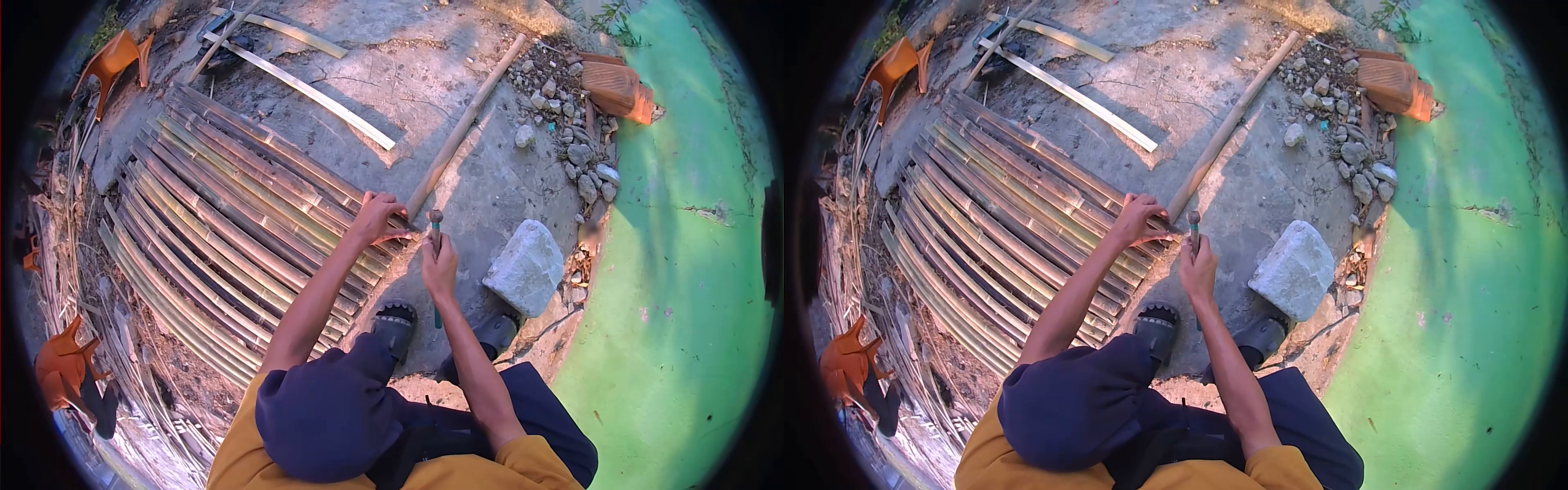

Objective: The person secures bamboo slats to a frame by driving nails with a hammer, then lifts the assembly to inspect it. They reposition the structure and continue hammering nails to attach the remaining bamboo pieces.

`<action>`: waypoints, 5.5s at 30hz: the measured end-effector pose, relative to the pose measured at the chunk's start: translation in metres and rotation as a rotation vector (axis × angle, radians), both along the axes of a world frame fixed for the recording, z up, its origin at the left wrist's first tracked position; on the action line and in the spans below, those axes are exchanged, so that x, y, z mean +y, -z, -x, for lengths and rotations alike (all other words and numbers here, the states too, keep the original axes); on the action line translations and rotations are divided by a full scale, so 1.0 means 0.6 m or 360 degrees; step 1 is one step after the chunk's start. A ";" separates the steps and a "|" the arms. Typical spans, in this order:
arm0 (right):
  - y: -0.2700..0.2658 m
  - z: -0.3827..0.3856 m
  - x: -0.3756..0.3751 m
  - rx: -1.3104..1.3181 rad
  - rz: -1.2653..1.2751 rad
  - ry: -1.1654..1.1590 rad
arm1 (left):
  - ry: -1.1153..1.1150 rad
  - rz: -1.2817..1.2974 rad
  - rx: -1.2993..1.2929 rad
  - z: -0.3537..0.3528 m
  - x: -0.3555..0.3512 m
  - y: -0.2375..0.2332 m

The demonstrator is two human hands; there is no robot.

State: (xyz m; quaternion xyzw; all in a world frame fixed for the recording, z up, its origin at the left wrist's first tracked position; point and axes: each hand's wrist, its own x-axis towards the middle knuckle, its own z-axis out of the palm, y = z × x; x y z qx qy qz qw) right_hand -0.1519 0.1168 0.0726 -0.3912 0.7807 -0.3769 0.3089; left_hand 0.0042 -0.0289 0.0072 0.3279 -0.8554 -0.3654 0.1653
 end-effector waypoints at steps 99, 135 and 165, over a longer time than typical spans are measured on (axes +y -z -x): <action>0.023 0.028 0.024 -0.1567 -0.0810 -0.0005 | -0.0609 0.0300 -0.0025 -0.003 -0.018 0.015; 0.020 -0.051 0.026 -0.1973 -0.0609 0.0375 | -0.0575 0.0315 -0.0119 0.006 -0.023 0.019; 0.013 -0.059 0.033 -0.2080 -0.0552 0.0443 | -0.0578 0.0346 -0.0079 0.007 -0.031 0.024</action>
